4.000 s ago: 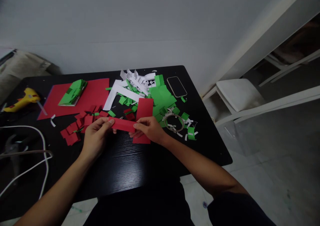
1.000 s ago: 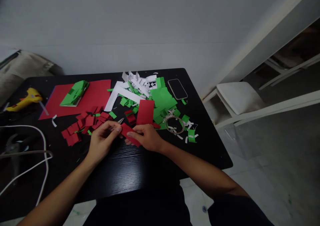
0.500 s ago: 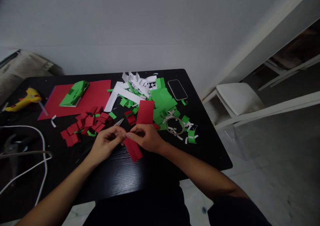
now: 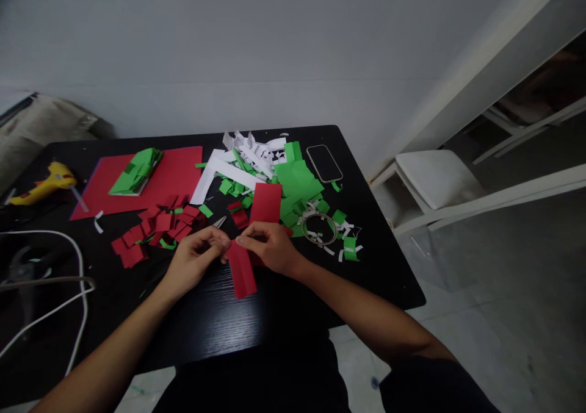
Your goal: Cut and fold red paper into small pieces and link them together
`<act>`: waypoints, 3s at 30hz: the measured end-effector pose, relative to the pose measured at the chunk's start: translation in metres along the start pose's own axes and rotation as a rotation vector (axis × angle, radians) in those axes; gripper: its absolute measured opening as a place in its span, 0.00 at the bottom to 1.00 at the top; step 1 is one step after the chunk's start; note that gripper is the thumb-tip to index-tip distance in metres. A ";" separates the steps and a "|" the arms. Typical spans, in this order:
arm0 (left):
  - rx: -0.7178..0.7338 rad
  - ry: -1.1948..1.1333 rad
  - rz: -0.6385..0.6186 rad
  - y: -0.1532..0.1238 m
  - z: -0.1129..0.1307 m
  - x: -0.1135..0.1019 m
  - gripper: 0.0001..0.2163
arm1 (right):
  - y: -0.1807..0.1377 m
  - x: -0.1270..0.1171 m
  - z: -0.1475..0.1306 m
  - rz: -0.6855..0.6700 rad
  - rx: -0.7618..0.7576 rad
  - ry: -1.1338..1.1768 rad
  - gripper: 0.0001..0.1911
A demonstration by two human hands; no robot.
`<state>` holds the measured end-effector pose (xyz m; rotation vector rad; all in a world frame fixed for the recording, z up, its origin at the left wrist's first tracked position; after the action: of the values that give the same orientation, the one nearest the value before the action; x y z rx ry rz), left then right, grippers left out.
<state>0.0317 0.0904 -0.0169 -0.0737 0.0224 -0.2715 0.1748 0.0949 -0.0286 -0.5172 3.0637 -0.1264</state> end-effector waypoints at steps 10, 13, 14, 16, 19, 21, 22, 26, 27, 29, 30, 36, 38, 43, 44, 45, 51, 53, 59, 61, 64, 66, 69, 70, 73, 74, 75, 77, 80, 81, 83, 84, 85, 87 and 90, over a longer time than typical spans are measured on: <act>-0.017 -0.022 -0.015 0.000 -0.004 0.001 0.10 | 0.002 0.000 0.004 0.001 0.020 0.020 0.13; -0.043 -0.055 -0.002 0.001 -0.009 -0.002 0.10 | 0.002 0.003 0.010 -0.025 0.058 0.011 0.15; -0.050 -0.065 0.015 0.002 -0.010 -0.004 0.10 | 0.002 0.005 0.013 -0.046 0.081 0.009 0.16; -0.059 -0.083 0.061 0.004 -0.012 -0.010 0.11 | 0.000 0.011 0.019 -0.126 0.149 0.016 0.19; -0.065 -0.108 0.126 0.006 -0.014 -0.019 0.10 | -0.006 0.024 0.026 -0.285 0.257 0.072 0.22; -0.078 -0.128 0.151 0.007 -0.017 -0.022 0.10 | -0.008 0.028 0.027 -0.335 0.290 0.114 0.23; -0.084 -0.139 0.158 0.007 -0.018 -0.023 0.10 | -0.008 0.028 0.027 -0.341 0.297 0.129 0.24; -0.109 -0.182 0.176 0.008 -0.022 -0.024 0.10 | -0.006 0.026 0.027 -0.317 0.291 0.155 0.25; -0.114 -0.189 0.179 0.008 -0.023 -0.025 0.10 | -0.005 0.024 0.027 -0.298 0.283 0.158 0.25; -0.119 -0.197 0.182 0.008 -0.023 -0.025 0.09 | -0.004 0.021 0.025 -0.251 0.262 0.151 0.26; -0.118 -0.198 0.183 0.008 -0.023 -0.025 0.09 | -0.004 0.019 0.024 -0.231 0.251 0.141 0.27; -0.093 -0.172 0.162 0.007 -0.019 -0.024 0.11 | -0.004 0.017 0.019 -0.211 0.204 0.080 0.29; -0.077 -0.142 0.143 0.007 -0.016 -0.022 0.12 | -0.004 0.018 0.019 -0.219 0.195 0.069 0.29; -0.057 -0.054 0.041 0.004 -0.012 -0.008 0.14 | -0.003 0.018 0.018 -0.193 0.154 0.057 0.18; -0.056 -0.037 0.011 0.003 -0.011 -0.003 0.14 | -0.002 0.016 0.018 -0.161 0.137 0.035 0.16; -0.053 -0.018 -0.017 0.002 -0.011 0.001 0.14 | -0.001 0.013 0.017 -0.126 0.117 0.007 0.14; -0.027 0.068 -0.091 0.000 -0.009 0.011 0.12 | 0.002 0.007 0.013 -0.058 0.048 -0.050 0.08; -0.030 0.083 -0.118 -0.001 -0.011 0.012 0.12 | 0.002 0.007 0.013 -0.059 0.057 -0.043 0.07; -0.008 0.150 -0.151 -0.003 -0.012 0.014 0.09 | 0.002 0.008 0.012 -0.083 0.070 -0.055 0.04; 0.017 0.181 -0.157 -0.003 -0.010 0.014 0.09 | 0.002 0.008 0.014 -0.103 0.100 -0.052 0.04; 0.031 0.195 -0.175 -0.003 -0.007 0.013 0.08 | 0.003 0.010 0.019 -0.124 0.163 -0.011 0.04; 0.030 0.188 -0.175 -0.002 -0.007 0.011 0.07 | 0.003 0.011 0.023 -0.139 0.209 0.060 0.05; 0.034 0.175 -0.146 -0.001 -0.005 0.007 0.06 | 0.002 0.014 0.026 -0.167 0.250 0.149 0.06; 0.035 0.168 -0.134 -0.001 -0.005 0.005 0.06 | 0.002 0.015 0.026 -0.175 0.253 0.160 0.06; 0.033 0.138 -0.104 0.000 -0.004 0.001 0.06 | 0.002 0.015 0.025 -0.200 0.258 0.181 0.07; 0.034 0.124 -0.087 0.000 -0.003 -0.001 0.06 | 0.002 0.014 0.025 -0.203 0.263 0.187 0.07; 0.037 0.108 -0.064 0.000 -0.001 -0.004 0.07 | 0.002 0.012 0.025 -0.199 0.268 0.193 0.07; 0.046 0.075 -0.008 0.001 0.002 -0.011 0.08 | 0.003 0.008 0.025 -0.176 0.277 0.205 0.08; 0.053 0.051 0.044 0.001 0.006 -0.017 0.09 | 0.004 0.003 0.021 -0.140 0.256 0.232 0.10; 0.048 0.047 0.042 0.001 0.006 -0.017 0.09 | 0.004 0.004 0.020 -0.140 0.242 0.241 0.11; 0.027 0.040 0.023 0.001 0.004 -0.012 0.09 | 0.004 0.007 0.017 -0.142 0.208 0.248 0.15; 0.016 0.038 0.009 0.001 0.003 -0.010 0.09 | 0.003 0.008 0.016 -0.139 0.189 0.235 0.16; 0.007 0.038 -0.005 0.001 0.001 -0.007 0.09 | 0.003 0.009 0.016 -0.132 0.170 0.210 0.17; -0.003 0.049 -0.030 0.001 -0.001 -0.003 0.09 | 0.003 0.009 0.015 -0.110 0.135 0.153 0.18; -0.004 0.084 -0.060 0.001 -0.005 0.001 0.09 | 0.002 0.010 0.014 -0.100 0.102 0.095 0.17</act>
<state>0.0324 0.0905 -0.0217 -0.0665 0.1043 -0.3343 0.1657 0.0929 -0.0424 -0.6774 3.1016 -0.3179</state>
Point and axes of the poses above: each hand's wrist, its own y-axis towards the middle knuckle, its own x-axis out of the palm, z = x × y, the point moved 9 cm from there along y, towards the middle knuckle, and after that the axes turned 7 degrees about -y, right-handed, at the moved point
